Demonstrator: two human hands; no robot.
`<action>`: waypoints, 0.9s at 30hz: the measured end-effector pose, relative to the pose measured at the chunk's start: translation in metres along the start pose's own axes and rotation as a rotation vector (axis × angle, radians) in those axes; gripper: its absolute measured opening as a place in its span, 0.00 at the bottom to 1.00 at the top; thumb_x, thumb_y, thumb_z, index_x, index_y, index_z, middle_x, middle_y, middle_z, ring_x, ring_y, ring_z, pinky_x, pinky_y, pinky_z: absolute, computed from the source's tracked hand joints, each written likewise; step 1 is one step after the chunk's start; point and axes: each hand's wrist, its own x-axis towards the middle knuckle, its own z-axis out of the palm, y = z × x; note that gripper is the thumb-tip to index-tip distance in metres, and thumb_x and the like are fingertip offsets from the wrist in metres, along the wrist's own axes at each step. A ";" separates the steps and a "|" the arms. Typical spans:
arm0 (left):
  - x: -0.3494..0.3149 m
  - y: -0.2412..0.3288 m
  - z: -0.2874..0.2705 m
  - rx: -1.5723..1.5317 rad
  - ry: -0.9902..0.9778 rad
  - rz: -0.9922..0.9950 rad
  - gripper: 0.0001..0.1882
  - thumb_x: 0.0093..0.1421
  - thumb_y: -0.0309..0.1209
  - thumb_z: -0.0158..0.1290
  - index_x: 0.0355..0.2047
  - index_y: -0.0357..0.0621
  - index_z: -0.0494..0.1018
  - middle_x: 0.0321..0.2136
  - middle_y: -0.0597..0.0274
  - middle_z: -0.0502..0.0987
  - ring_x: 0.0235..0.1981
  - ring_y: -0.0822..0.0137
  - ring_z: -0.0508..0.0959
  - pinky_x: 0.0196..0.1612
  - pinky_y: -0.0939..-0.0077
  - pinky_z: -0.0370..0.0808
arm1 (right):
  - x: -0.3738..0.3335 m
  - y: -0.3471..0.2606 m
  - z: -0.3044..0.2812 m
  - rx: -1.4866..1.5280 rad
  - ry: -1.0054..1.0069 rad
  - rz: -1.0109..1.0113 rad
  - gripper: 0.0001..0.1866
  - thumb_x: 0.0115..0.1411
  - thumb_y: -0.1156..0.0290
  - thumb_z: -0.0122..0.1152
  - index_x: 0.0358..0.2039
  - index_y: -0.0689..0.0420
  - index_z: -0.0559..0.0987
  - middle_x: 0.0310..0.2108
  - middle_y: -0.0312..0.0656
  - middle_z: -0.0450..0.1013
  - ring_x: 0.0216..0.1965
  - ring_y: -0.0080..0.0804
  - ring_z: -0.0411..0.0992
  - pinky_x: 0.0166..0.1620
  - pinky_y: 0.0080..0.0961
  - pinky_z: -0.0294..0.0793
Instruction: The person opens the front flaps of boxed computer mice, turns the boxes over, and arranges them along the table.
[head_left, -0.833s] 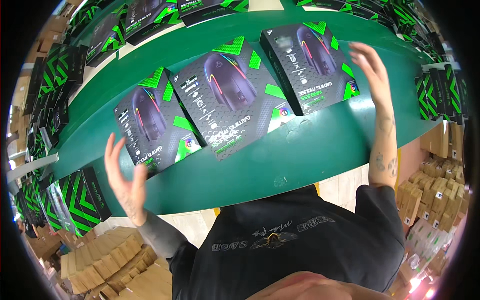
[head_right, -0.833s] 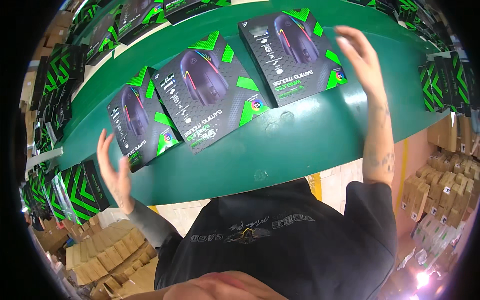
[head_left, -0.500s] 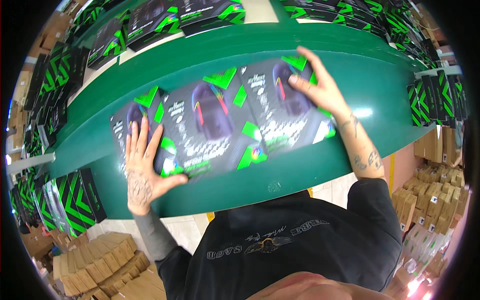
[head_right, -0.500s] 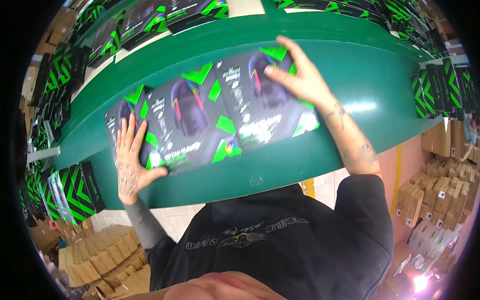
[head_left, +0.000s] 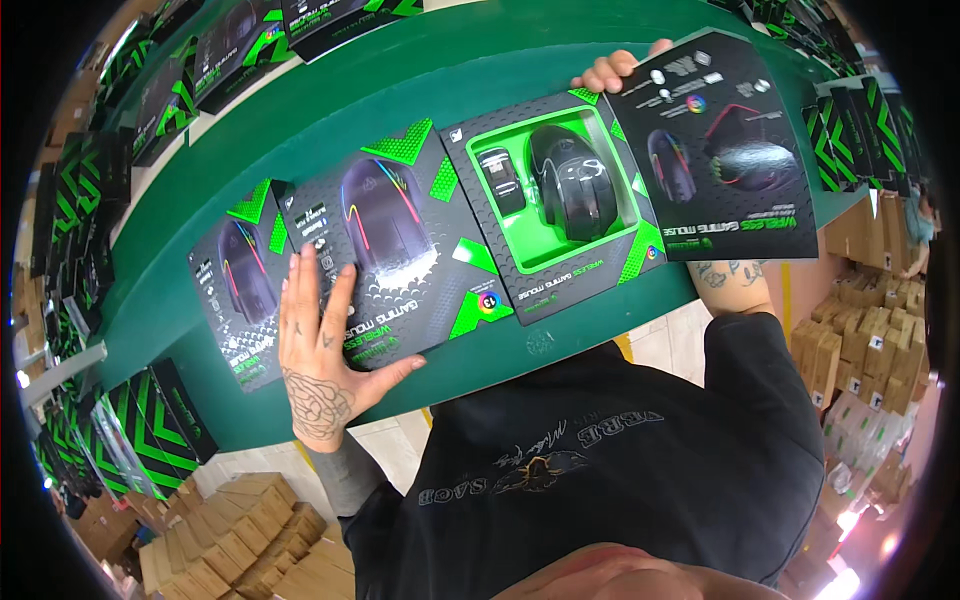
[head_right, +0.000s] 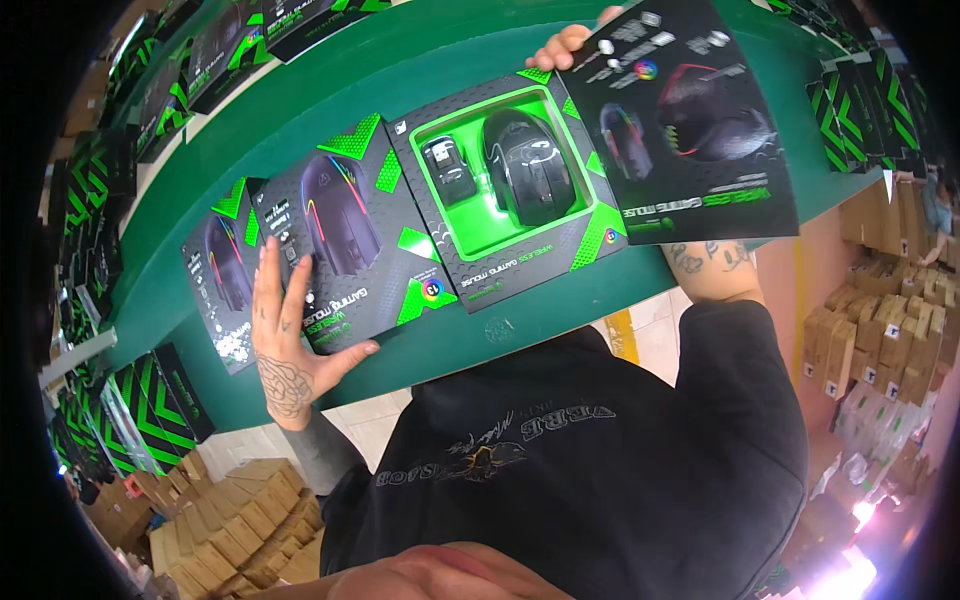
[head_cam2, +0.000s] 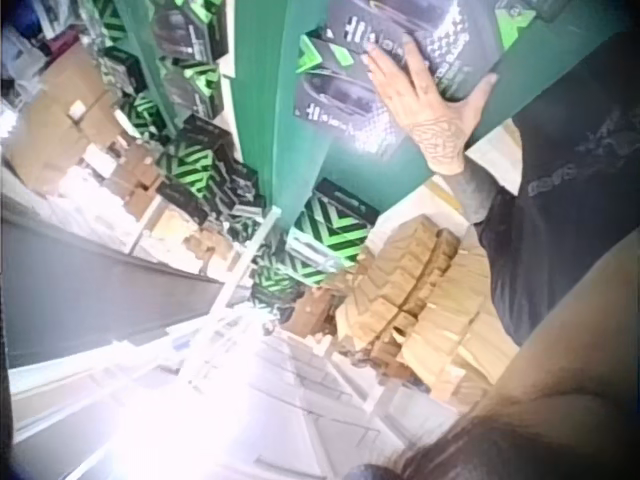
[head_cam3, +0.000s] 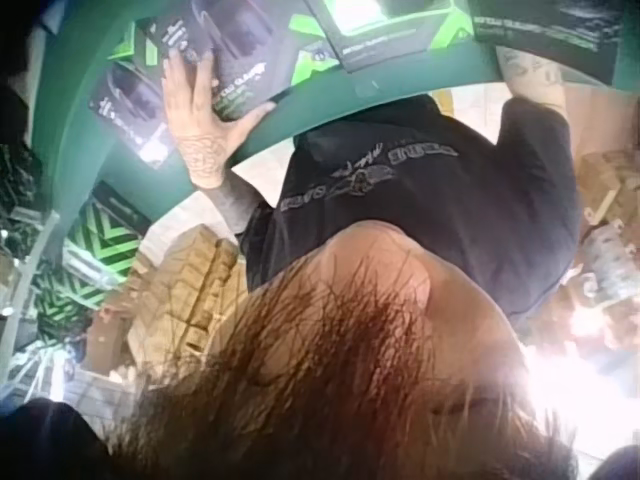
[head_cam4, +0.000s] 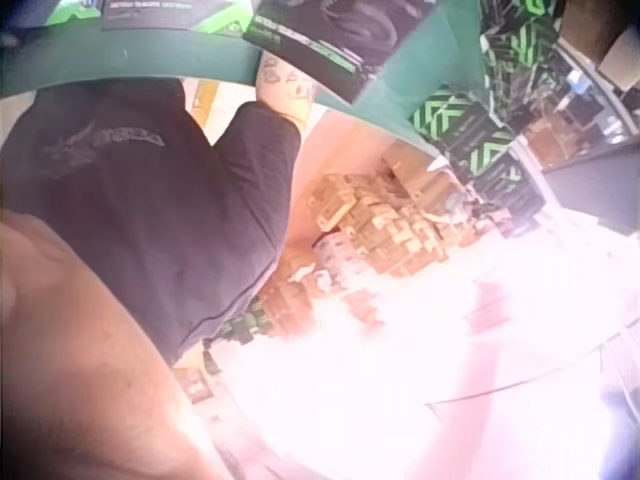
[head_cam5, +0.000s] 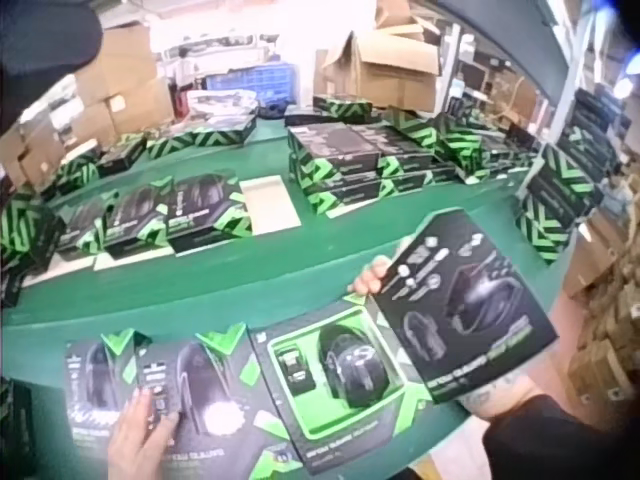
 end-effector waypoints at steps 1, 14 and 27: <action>0.000 0.002 -0.001 -0.047 0.027 -0.033 0.51 0.30 0.52 0.67 0.55 0.43 0.63 0.59 0.41 0.55 0.60 0.42 0.58 0.59 0.49 0.57 | -0.008 -0.001 -0.001 0.020 0.021 -0.033 0.22 0.66 0.50 0.37 0.41 0.54 0.71 0.35 0.37 0.69 0.48 0.34 0.64 0.60 0.30 0.51; 0.010 0.080 0.010 -0.786 0.396 -0.102 0.49 0.35 0.39 0.71 0.58 0.45 0.58 0.53 0.39 0.64 0.51 0.47 0.70 0.50 0.61 0.70 | -0.026 -0.049 -0.029 -0.107 0.043 0.064 0.17 0.65 0.54 0.41 0.40 0.54 0.71 0.33 0.36 0.69 0.46 0.33 0.64 0.59 0.29 0.52; -0.009 0.058 0.024 -0.121 1.211 0.236 0.23 0.51 0.31 0.56 0.50 0.60 0.70 0.56 0.53 0.59 0.54 0.47 0.65 0.56 0.50 0.61 | -0.002 -0.036 -0.042 -0.140 -0.088 0.261 0.16 0.64 0.56 0.43 0.39 0.54 0.72 0.33 0.36 0.68 0.45 0.33 0.64 0.59 0.29 0.52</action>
